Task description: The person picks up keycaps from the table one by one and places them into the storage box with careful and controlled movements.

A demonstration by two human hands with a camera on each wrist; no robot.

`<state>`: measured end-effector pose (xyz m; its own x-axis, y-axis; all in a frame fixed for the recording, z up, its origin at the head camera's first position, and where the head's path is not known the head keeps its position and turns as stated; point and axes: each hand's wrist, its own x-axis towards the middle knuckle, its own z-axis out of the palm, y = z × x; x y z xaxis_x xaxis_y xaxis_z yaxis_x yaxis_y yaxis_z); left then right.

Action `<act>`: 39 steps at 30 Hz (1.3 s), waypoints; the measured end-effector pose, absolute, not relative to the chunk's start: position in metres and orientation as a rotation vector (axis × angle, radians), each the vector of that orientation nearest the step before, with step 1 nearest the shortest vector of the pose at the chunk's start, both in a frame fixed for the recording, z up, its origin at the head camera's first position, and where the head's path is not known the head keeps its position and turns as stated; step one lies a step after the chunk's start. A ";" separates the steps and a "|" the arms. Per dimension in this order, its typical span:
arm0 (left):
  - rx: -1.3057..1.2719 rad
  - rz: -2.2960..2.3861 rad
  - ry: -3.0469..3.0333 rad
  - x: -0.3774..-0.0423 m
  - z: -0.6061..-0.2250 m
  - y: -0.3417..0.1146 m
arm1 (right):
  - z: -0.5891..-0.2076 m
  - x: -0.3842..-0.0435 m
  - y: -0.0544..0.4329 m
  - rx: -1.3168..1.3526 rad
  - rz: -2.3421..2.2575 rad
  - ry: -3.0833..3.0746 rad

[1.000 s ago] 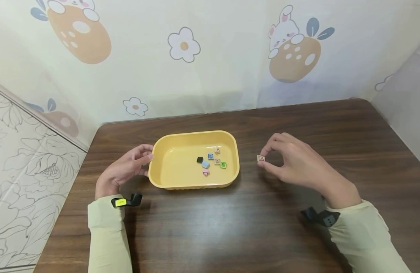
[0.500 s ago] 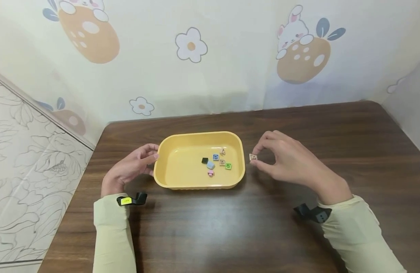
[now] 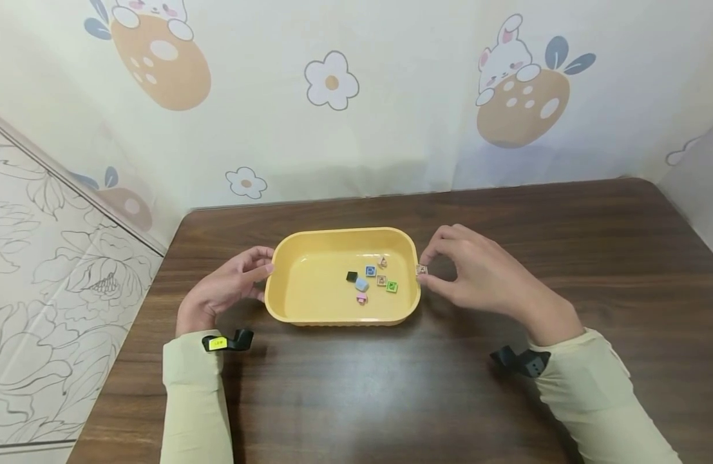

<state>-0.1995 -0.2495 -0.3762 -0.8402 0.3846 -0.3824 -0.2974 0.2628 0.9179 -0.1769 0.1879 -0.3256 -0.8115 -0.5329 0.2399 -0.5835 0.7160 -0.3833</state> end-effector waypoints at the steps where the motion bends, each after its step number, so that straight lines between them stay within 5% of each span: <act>1: 0.078 1.626 1.990 -0.200 -0.376 -0.250 | -0.326 -0.178 0.187 0.922 0.679 -2.807; 39: 0.072 1.664 1.966 -0.201 -0.376 -0.251 | -0.336 -0.198 0.135 1.086 0.741 -2.878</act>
